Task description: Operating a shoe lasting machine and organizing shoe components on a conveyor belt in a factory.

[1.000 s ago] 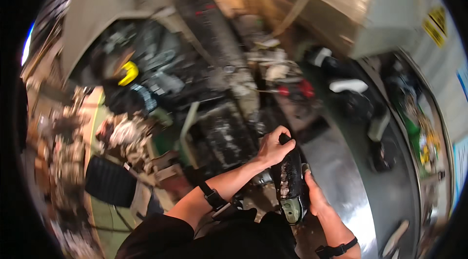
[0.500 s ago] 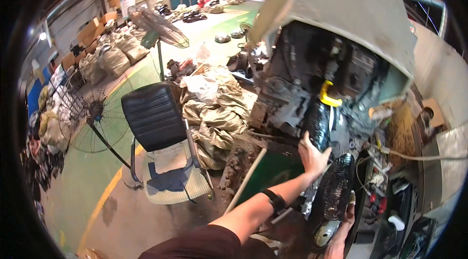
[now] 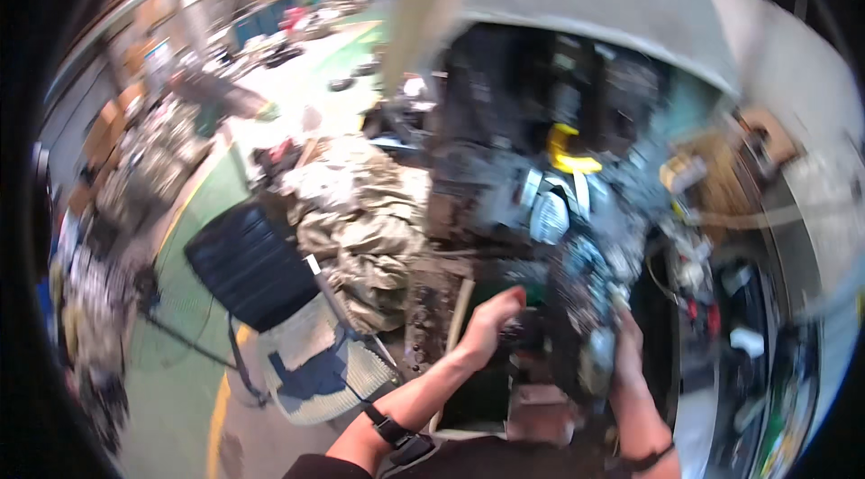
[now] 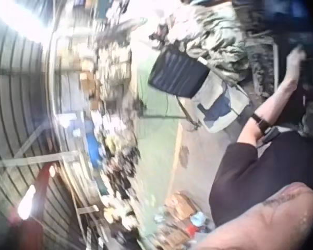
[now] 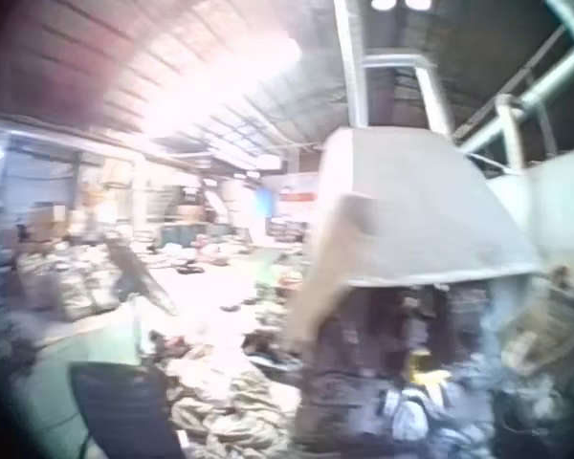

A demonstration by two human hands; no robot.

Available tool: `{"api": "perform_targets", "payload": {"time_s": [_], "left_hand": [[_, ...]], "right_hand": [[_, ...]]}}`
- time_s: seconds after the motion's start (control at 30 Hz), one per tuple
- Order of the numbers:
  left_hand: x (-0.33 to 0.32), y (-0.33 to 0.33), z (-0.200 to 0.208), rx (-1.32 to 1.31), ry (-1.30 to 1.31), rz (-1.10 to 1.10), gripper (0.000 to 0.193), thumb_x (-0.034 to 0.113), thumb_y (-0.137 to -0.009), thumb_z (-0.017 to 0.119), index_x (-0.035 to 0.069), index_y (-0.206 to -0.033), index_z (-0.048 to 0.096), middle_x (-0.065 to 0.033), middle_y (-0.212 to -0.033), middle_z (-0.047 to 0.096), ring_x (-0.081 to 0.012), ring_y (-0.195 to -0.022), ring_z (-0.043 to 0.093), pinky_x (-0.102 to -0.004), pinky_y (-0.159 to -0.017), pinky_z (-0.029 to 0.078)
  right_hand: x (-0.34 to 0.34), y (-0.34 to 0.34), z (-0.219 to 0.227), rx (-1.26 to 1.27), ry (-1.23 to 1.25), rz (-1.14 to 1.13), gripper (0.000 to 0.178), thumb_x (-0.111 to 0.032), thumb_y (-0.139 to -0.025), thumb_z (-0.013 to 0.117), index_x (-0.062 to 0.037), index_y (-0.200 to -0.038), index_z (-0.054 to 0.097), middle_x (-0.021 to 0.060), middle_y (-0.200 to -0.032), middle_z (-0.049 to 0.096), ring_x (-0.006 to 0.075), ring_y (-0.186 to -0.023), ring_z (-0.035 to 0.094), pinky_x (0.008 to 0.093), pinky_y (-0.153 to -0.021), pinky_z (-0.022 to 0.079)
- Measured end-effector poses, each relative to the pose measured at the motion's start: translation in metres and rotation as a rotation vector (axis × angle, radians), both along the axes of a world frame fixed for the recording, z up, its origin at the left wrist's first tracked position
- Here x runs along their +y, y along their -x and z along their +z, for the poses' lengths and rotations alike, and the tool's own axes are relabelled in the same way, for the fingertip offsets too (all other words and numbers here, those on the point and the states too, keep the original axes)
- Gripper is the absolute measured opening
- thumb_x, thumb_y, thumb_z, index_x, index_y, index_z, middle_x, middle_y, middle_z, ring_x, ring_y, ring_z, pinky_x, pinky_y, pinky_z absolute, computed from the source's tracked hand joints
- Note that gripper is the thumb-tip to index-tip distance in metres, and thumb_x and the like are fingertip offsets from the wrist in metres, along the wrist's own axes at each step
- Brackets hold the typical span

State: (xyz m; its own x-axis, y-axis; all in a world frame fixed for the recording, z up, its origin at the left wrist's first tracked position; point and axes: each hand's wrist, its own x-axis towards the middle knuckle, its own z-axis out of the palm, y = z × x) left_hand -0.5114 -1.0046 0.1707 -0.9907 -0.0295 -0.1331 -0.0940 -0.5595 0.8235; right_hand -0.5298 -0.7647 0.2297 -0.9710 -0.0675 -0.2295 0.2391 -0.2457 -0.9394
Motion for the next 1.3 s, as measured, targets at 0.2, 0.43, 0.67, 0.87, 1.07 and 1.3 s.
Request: {"api": "perform_targets", "payload": {"time_s": [0.2,0.43,0.67,0.87,1.07,1.3], "left_hand": [[0.012,0.022,0.053,-0.306,-0.051,0.117,0.030,0.036,-0.098,0.064,0.011,-0.081,0.068,0.0067,-0.068,0.060,-0.0050,-0.053,0.046,-0.0211,-0.051,0.035],[0.012,0.060,0.040,-0.301,0.006,0.144,0.028,0.034,-0.097,0.065,0.006,-0.097,0.070,0.0031,-0.089,0.070,-0.0056,-0.070,0.056,-0.0217,-0.058,0.039],[0.009,0.088,0.039,-0.259,-0.064,0.215,0.022,0.026,-0.097,0.066,0.004,-0.100,0.070,-0.0030,-0.096,0.071,-0.0147,-0.080,0.065,-0.0286,-0.069,0.049],[0.035,0.095,0.007,-0.152,0.464,0.579,0.035,0.026,-0.101,0.059,-0.004,-0.084,0.067,-0.0015,-0.076,0.065,-0.0085,-0.071,0.051,-0.0277,-0.065,0.043],[0.050,0.106,-0.020,-0.223,0.538,0.729,0.035,0.027,-0.102,0.059,-0.001,-0.081,0.064,0.0015,-0.073,0.060,-0.0081,-0.068,0.046,-0.0277,-0.064,0.041],[0.051,0.113,-0.046,-0.145,0.499,0.781,0.037,0.026,-0.101,0.060,-0.002,-0.076,0.058,0.0004,-0.067,0.053,-0.0085,-0.066,0.040,-0.0294,-0.060,0.038]], "right_hand": [[-0.064,0.042,-0.008,-0.038,0.202,-0.060,0.057,-0.024,-0.097,0.065,-0.0030,-0.145,0.043,0.0089,-0.126,0.058,0.0181,-0.113,0.056,0.0340,-0.096,0.046],[-0.072,0.076,-0.021,-0.049,0.426,-0.129,0.067,-0.016,-0.098,0.063,-0.0032,-0.151,0.025,0.0122,-0.124,0.059,0.0184,-0.103,0.062,0.0335,-0.086,0.053],[-0.073,0.103,-0.018,-0.122,0.413,-0.096,0.071,-0.017,-0.097,0.065,-0.0067,-0.152,0.021,0.0123,-0.111,0.065,0.0175,-0.089,0.066,0.0343,-0.074,0.056],[-0.077,0.108,-0.035,-0.058,0.487,-0.109,0.068,-0.011,-0.098,0.064,-0.0078,-0.150,0.020,0.0149,-0.107,0.067,0.0199,-0.090,0.067,0.0359,-0.076,0.057],[-0.079,0.112,-0.067,0.067,0.442,-0.152,0.068,-0.012,-0.099,0.062,-0.0047,-0.153,0.021,0.0128,-0.120,0.062,0.0168,-0.099,0.064,0.0339,-0.087,0.055],[-0.076,0.119,-0.087,0.137,0.322,-0.144,0.068,-0.011,-0.100,0.060,-0.0016,-0.153,0.018,0.0111,-0.114,0.066,0.0127,-0.098,0.063,0.0294,-0.090,0.052]]}}
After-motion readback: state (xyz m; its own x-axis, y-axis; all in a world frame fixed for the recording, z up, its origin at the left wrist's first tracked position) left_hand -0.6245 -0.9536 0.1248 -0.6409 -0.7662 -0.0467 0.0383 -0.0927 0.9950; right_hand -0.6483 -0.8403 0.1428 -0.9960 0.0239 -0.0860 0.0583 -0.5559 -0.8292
